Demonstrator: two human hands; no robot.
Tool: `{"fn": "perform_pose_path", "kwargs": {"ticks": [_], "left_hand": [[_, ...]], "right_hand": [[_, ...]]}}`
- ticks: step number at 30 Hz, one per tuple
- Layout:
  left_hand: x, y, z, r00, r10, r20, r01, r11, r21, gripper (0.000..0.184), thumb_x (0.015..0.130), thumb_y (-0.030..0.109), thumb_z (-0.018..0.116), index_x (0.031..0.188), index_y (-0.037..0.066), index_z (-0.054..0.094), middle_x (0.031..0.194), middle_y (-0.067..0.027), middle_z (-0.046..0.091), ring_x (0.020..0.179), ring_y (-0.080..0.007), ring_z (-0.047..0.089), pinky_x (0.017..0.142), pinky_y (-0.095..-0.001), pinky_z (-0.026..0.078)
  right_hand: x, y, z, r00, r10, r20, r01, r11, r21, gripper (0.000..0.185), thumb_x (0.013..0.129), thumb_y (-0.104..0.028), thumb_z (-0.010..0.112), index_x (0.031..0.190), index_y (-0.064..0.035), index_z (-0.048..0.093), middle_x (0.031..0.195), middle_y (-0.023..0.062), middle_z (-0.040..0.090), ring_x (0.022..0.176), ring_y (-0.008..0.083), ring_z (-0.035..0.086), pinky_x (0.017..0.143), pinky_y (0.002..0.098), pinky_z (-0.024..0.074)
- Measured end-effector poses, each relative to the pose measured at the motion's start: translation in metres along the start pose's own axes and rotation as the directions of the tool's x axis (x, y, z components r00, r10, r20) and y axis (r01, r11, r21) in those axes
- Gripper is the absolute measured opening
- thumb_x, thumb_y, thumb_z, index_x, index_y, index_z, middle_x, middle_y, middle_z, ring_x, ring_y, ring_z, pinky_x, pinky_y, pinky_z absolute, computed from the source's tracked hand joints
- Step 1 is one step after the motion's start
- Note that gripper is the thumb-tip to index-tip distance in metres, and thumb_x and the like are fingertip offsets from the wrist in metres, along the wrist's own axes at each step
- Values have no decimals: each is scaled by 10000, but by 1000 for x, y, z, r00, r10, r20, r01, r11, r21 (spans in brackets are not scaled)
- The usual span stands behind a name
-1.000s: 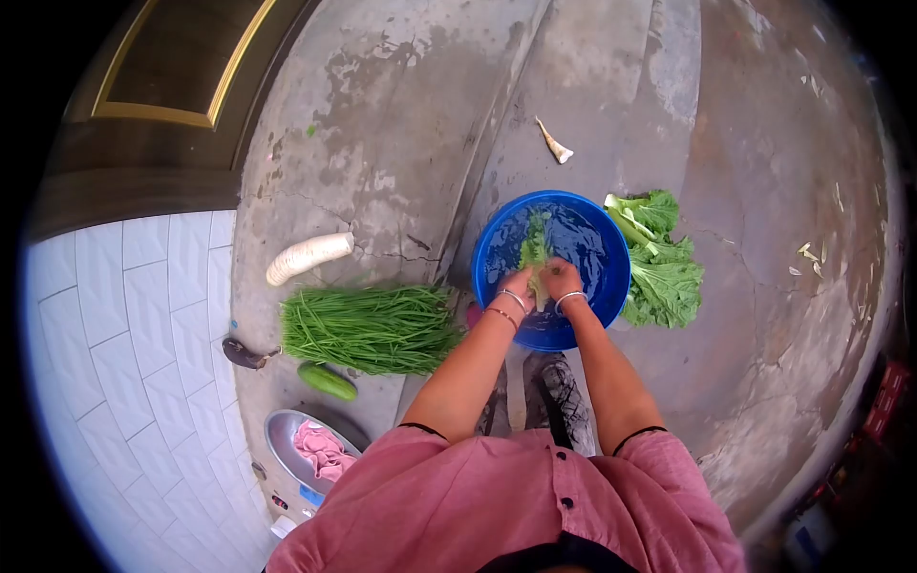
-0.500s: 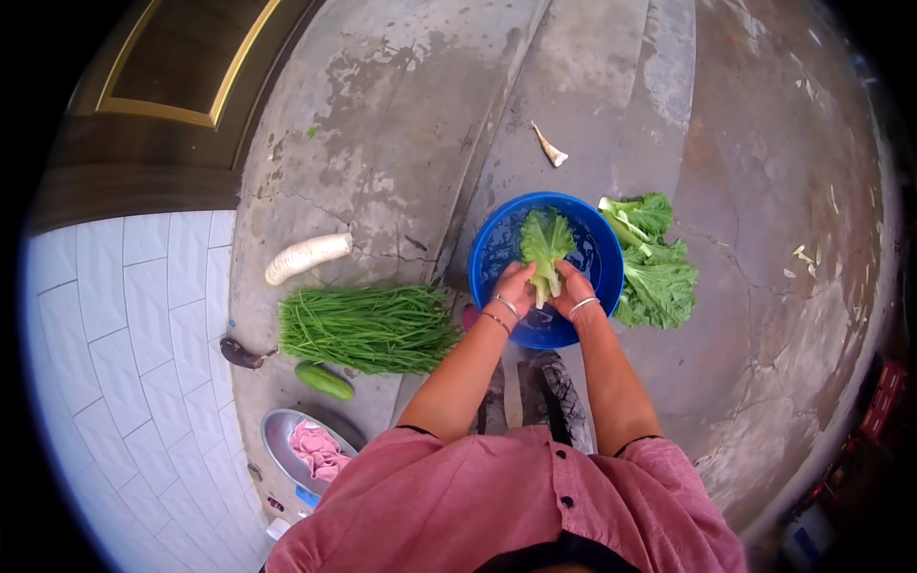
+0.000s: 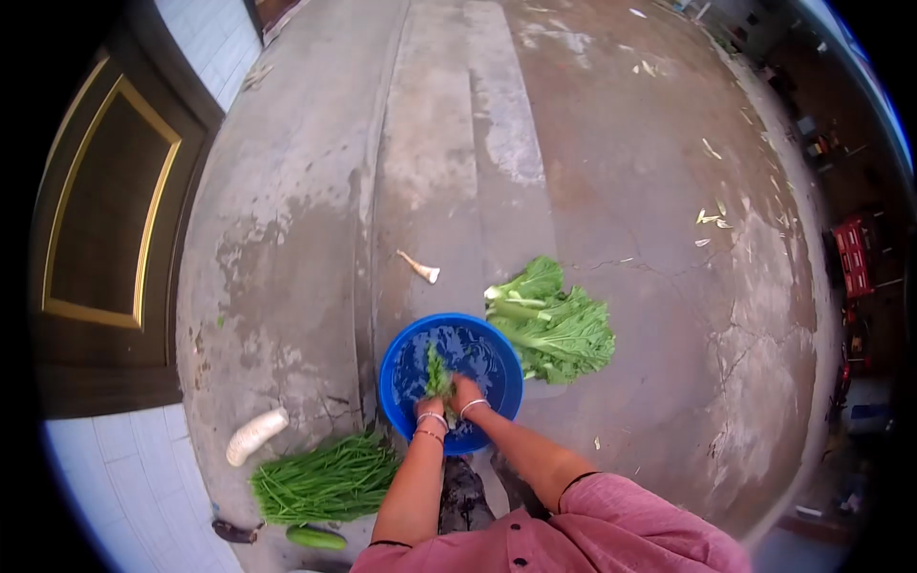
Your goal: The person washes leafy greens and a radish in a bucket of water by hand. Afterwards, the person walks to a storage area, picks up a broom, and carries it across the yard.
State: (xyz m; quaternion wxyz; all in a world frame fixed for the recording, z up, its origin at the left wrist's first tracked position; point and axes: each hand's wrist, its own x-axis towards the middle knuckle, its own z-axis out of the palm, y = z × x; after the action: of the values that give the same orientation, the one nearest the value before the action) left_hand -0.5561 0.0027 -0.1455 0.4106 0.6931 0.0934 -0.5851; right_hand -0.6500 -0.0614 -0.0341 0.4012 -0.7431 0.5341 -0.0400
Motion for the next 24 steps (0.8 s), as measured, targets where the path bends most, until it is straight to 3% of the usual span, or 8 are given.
{"fn": "perform_pose_path", "kwargs": {"ticks": [1,3,5,6,9,14,19,24], "left_hand": [[-8,4,5,999,24,29,-25,1000,6,201,726,140,642,838,-19,591,773,-136,606,641,-232,570,565,-342,453],[-31,23,6,943,-330,36,328,943,53,199,766,116,601,946,55,539,826,-132,559,666,-260,538,592,-378,464],[-43,29,4,922,-329,202,356,927,-115,237,787,113,582,1015,106,517,958,-112,542,817,-262,531,656,-400,473],[-52,40,8,922,-322,216,348,932,-95,237,787,113,582,1015,106,517,958,-112,542,817,-262,531,656,-400,473],[-99,71,15,933,-194,303,315,848,-426,239,841,129,546,1073,117,488,1035,-84,527,939,-253,504,715,-390,476],[-159,112,9,838,69,542,171,909,-380,191,875,178,512,1063,148,499,1049,-36,547,965,-205,519,806,-393,450],[-134,97,17,901,-24,432,154,951,-268,228,902,237,444,1105,143,492,1091,-29,535,1062,-222,465,864,-492,394],[-89,64,10,901,-188,391,279,941,-190,320,924,308,356,1183,144,448,1155,-65,495,1138,-266,399,895,-546,350]], "right_hand": [[-1,-8,-13,993,-9,120,23,993,-116,307,834,-118,489,1122,-21,531,1013,144,580,877,261,572,788,351,450],[5,-27,-44,996,13,88,-7,998,-58,315,802,-148,520,1094,-33,544,1010,161,582,891,284,571,793,366,452],[-4,-46,-66,989,94,114,-103,991,83,337,739,-210,583,1039,-57,570,1005,196,586,919,332,570,802,395,456],[-5,-47,-69,986,126,107,-138,983,120,343,724,-226,599,1025,-63,576,1004,204,587,926,344,570,804,403,457],[9,-43,-58,987,148,63,-153,986,71,266,752,-207,566,986,-82,586,980,183,600,903,351,580,783,421,468],[-15,-87,-121,1000,3,-21,-3,1000,-23,231,771,-192,536,975,-95,586,959,153,594,834,346,593,730,435,481],[-8,-54,-81,998,-23,-63,20,999,-41,283,761,-176,550,1040,-128,552,977,139,571,818,348,600,706,435,490],[-6,-25,-43,984,178,30,-176,983,-54,319,770,-109,521,1088,-109,495,1059,144,562,907,344,592,734,436,492]]}}
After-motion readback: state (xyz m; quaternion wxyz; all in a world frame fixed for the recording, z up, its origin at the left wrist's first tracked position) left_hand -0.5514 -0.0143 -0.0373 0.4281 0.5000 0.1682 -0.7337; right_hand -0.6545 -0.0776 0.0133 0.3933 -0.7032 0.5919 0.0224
